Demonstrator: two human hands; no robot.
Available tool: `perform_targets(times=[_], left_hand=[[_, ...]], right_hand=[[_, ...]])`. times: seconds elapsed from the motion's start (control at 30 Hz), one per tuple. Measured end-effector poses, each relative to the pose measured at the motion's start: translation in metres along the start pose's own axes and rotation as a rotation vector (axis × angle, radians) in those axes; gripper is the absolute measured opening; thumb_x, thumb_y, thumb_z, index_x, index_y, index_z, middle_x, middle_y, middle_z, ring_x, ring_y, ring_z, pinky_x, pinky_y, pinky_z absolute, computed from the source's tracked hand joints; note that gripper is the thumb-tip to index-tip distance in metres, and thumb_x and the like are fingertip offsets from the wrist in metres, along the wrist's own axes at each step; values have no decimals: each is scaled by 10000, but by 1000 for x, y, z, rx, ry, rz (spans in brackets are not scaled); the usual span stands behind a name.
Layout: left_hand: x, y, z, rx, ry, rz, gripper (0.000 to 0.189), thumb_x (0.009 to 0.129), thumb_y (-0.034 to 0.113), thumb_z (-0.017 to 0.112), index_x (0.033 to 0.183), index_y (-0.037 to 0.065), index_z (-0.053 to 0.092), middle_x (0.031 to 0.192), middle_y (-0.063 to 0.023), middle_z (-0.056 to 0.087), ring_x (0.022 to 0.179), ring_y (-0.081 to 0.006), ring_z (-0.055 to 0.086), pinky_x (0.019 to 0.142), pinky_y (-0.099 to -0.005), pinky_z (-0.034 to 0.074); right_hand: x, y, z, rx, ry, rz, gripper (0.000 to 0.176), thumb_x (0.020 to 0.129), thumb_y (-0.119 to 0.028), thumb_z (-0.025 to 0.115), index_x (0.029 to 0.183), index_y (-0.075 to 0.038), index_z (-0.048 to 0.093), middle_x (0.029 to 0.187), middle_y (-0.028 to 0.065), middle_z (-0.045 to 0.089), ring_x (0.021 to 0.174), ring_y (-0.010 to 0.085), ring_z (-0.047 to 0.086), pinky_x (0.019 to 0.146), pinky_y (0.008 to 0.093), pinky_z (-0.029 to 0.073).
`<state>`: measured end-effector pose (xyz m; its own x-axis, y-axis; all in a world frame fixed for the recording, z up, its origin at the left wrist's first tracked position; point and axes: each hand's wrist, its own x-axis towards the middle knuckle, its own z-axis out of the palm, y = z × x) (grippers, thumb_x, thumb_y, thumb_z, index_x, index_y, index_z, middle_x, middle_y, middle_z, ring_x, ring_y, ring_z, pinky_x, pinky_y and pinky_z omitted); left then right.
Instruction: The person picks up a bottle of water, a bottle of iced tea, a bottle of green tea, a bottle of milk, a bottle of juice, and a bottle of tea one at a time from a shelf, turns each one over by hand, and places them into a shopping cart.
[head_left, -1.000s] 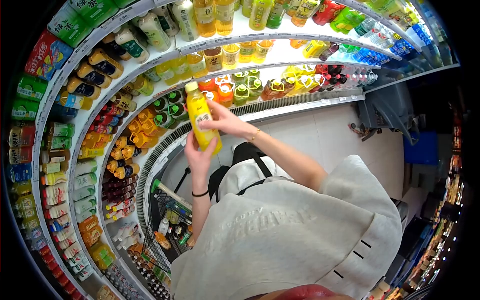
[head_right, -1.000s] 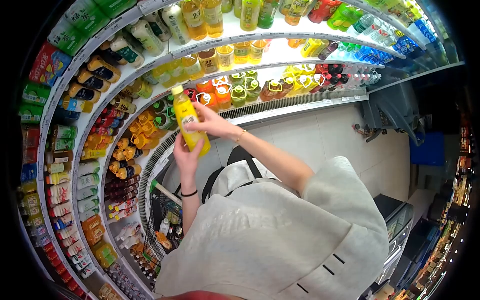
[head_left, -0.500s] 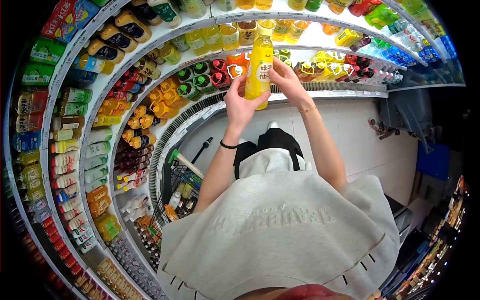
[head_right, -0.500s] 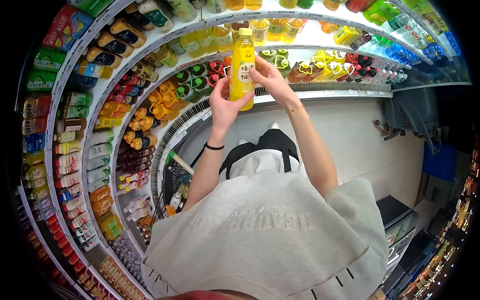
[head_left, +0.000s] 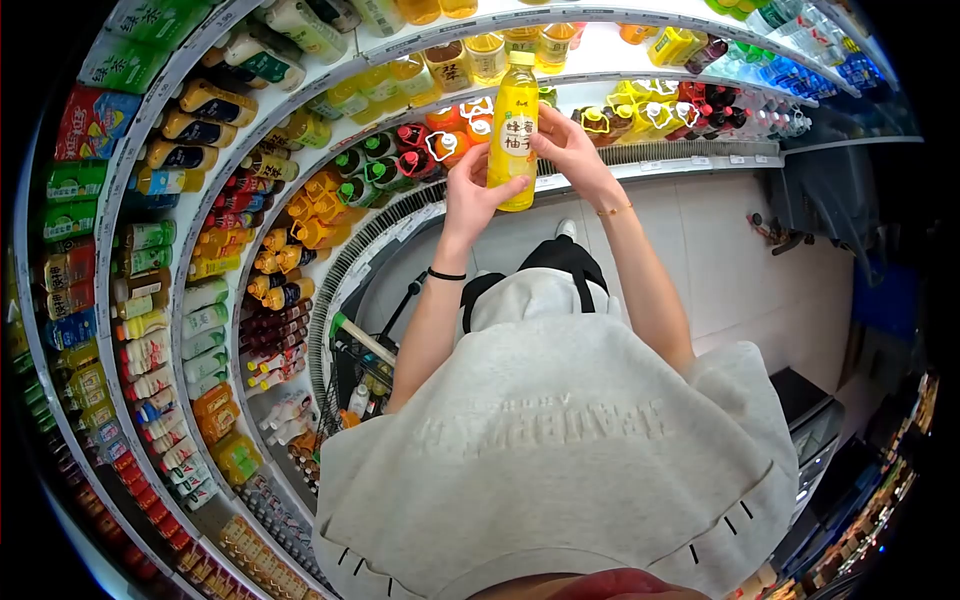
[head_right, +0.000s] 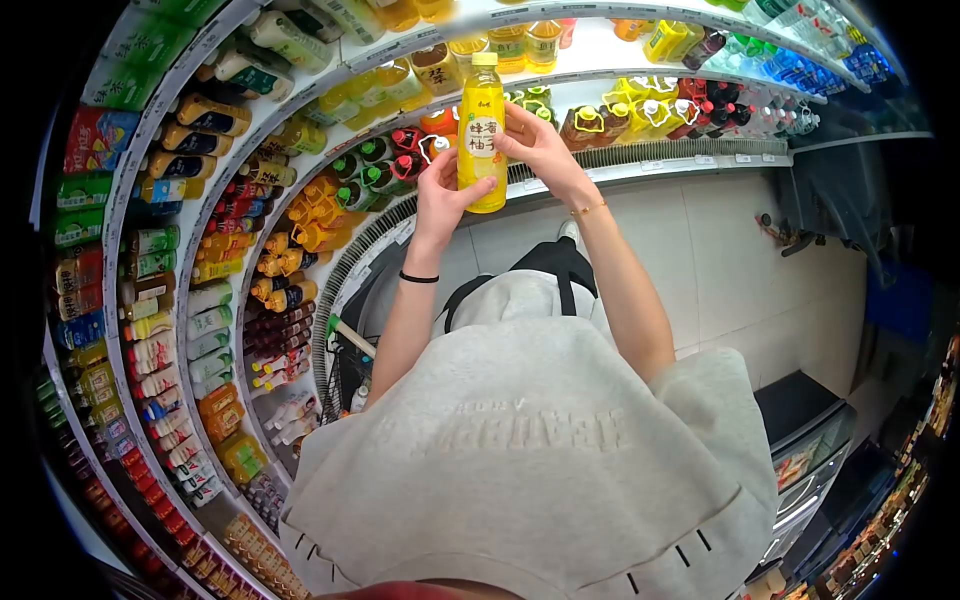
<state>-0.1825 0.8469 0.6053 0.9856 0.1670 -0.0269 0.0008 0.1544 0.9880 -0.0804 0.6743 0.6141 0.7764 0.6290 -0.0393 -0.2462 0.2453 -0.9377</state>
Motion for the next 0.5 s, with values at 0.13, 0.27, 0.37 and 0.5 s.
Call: perform_targets(times=[0.13, 0.27, 0.37, 0.5], left_hand=[[17, -6, 22, 18, -43, -43, 623, 781, 96, 890, 1303, -59, 588, 1162, -121, 720, 1038, -164, 699, 917, -310, 561], [32, -12, 37, -26, -99, -87, 635, 789, 83, 883, 1329, -57, 582, 1194, -116, 710, 1064, -167, 689, 943, -309, 550], [37, -10, 38, -20, -149, -156, 580, 820, 25, 833, 1339, -40, 582, 1222, -109, 698, 1101, -168, 673, 980, -314, 536], [42, -12, 37, -87, -222, -202, 603, 836, 15, 814, 1382, -36, 563, 1261, -94, 679, 1152, -161, 647, 1023, -313, 512]], right_hand=[[-5, 0, -29, 14, 21, 0, 749, 1007, -284, 693, 1582, 22, 322, 1482, 133, 548, 1327, 204, 546, 1086, 359, 461], [-3, 0, -53, 18, 60, 32, 732, 1022, -320, 669, 1575, 22, 334, 1460, 113, 566, 1285, 178, 568, 1018, 344, 501], [-6, -14, -57, 26, 86, 59, 724, 990, -291, 718, 1546, 27, 380, 1438, 131, 585, 1265, 188, 585, 1020, 344, 497], [-4, -26, -59, -12, 62, 50, 660, 943, -257, 776, 1465, 15, 478, 1350, 105, 637, 1233, 180, 603, 1040, 332, 480]])
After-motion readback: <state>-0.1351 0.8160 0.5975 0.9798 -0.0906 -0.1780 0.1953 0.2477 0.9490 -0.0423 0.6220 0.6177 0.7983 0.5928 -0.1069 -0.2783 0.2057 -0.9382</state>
